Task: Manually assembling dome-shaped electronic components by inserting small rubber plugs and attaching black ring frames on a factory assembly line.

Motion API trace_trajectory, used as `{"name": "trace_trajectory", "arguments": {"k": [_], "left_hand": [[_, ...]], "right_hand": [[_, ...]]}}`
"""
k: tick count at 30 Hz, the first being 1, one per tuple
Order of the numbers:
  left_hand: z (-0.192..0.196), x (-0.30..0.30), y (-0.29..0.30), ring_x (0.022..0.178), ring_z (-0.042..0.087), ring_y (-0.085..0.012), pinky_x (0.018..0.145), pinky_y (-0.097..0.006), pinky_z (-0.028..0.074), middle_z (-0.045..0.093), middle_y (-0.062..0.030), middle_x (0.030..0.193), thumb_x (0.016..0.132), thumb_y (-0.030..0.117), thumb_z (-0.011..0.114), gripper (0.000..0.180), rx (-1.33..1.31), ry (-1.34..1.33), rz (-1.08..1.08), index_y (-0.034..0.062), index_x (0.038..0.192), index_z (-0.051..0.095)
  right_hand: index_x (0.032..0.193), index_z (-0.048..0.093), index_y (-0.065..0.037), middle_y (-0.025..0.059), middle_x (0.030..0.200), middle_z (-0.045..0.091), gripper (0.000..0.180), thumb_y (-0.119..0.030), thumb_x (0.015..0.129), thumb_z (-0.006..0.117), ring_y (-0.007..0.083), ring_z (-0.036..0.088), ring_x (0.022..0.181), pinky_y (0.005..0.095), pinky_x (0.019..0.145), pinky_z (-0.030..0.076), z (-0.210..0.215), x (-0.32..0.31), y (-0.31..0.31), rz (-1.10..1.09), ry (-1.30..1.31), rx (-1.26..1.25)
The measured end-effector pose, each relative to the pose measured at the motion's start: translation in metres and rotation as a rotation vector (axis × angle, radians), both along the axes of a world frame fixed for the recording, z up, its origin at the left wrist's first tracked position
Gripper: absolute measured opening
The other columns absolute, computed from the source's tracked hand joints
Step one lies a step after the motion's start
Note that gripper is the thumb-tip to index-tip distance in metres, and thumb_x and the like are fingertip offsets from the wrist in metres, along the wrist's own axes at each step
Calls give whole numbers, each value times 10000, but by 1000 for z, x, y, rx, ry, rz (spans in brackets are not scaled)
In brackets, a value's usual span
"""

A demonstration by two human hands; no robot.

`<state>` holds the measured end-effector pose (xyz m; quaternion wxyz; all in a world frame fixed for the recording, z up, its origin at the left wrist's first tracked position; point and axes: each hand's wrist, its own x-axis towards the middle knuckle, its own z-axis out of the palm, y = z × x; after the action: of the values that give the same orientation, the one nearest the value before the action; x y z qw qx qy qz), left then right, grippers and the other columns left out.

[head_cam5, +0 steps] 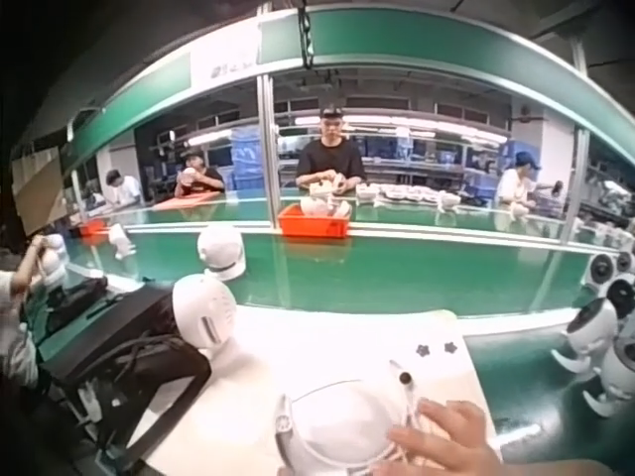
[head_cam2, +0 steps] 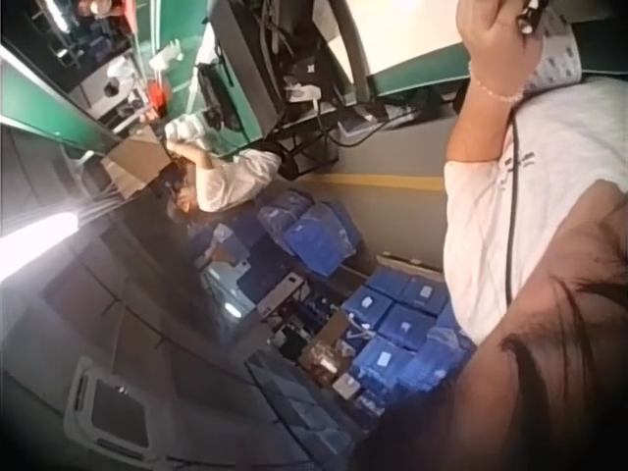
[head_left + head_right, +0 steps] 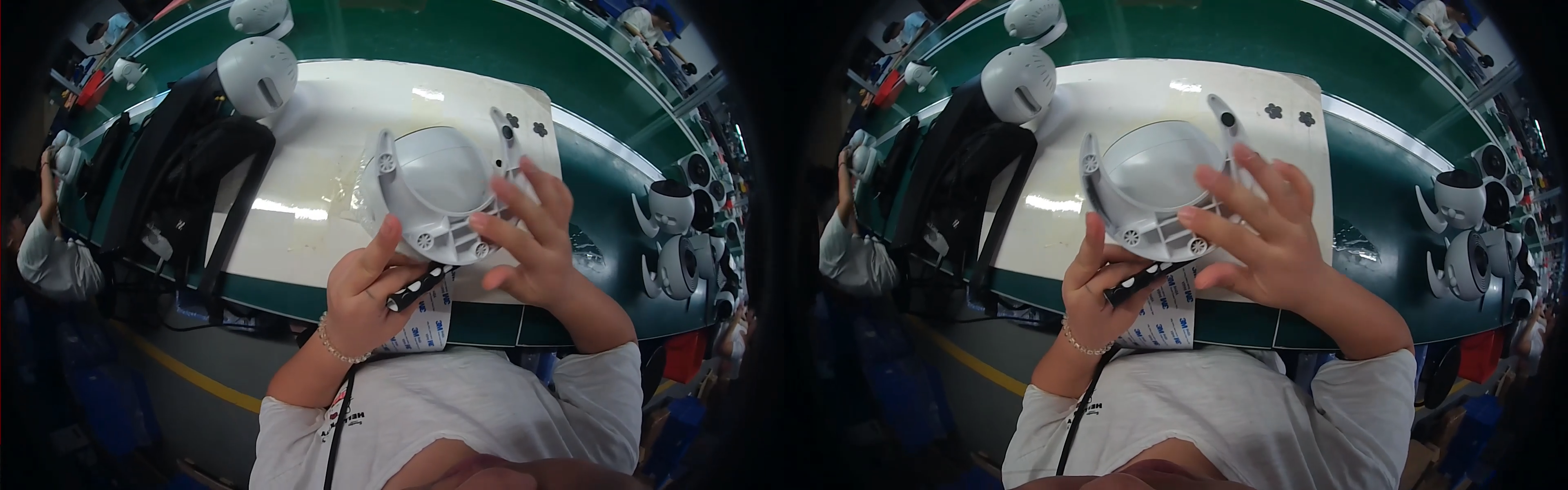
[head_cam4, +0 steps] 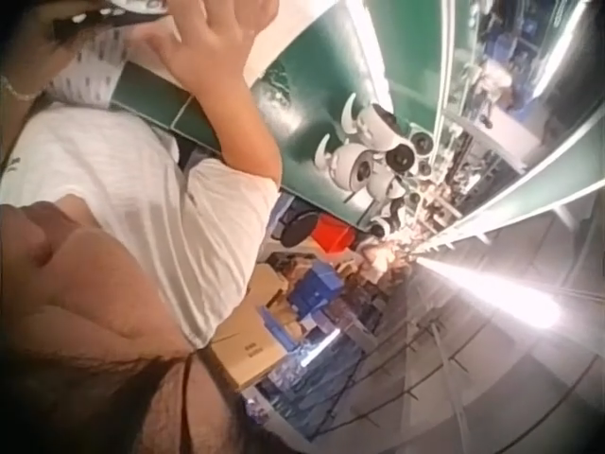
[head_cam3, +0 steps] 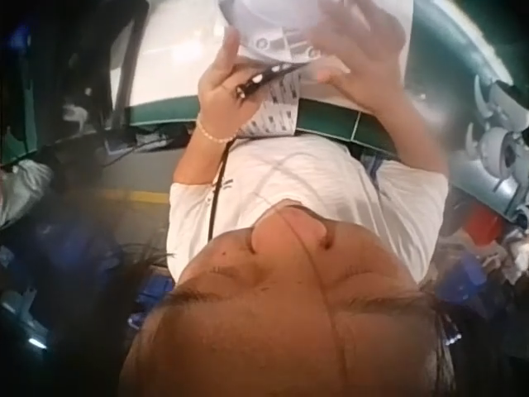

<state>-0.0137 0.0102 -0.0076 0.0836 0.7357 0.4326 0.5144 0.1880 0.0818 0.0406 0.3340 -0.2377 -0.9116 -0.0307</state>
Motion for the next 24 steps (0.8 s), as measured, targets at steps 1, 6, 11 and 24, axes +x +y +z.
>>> {"name": "trace_trajectory", "arguments": {"k": [1,6,11,24], "left_hand": [[0,2,0,686,608,-191,577,-267,487,377,-183,1293,519,-37,704,239,27,-31,15,-17,743,624],[5,3,-11,711,611,-205,585,-271,479,472,-181,1215,513,-29,663,266,65,-16,15,2,774,627],[10,2,-18,698,575,-217,597,-280,473,492,-175,1196,512,-24,656,280,85,-38,4,2,788,621],[21,7,-29,677,564,-202,585,-281,445,609,-82,945,554,-15,722,278,-86,-156,-43,36,785,575]], "right_hand": [[1052,582,-163,66,1210,493,423,-482,785,506,297,374,1178,410,938,224,-2,0,-3,27,66,-7],[864,641,-137,35,1127,550,175,-209,705,648,249,429,1122,389,937,213,15,-17,-27,251,125,-127],[876,614,-99,-24,1100,563,156,-114,724,584,138,490,1047,369,946,233,1,-23,-35,306,118,229],[969,469,-198,2,955,601,250,-135,754,580,176,552,888,314,730,296,-5,-23,-33,408,349,38]]}}
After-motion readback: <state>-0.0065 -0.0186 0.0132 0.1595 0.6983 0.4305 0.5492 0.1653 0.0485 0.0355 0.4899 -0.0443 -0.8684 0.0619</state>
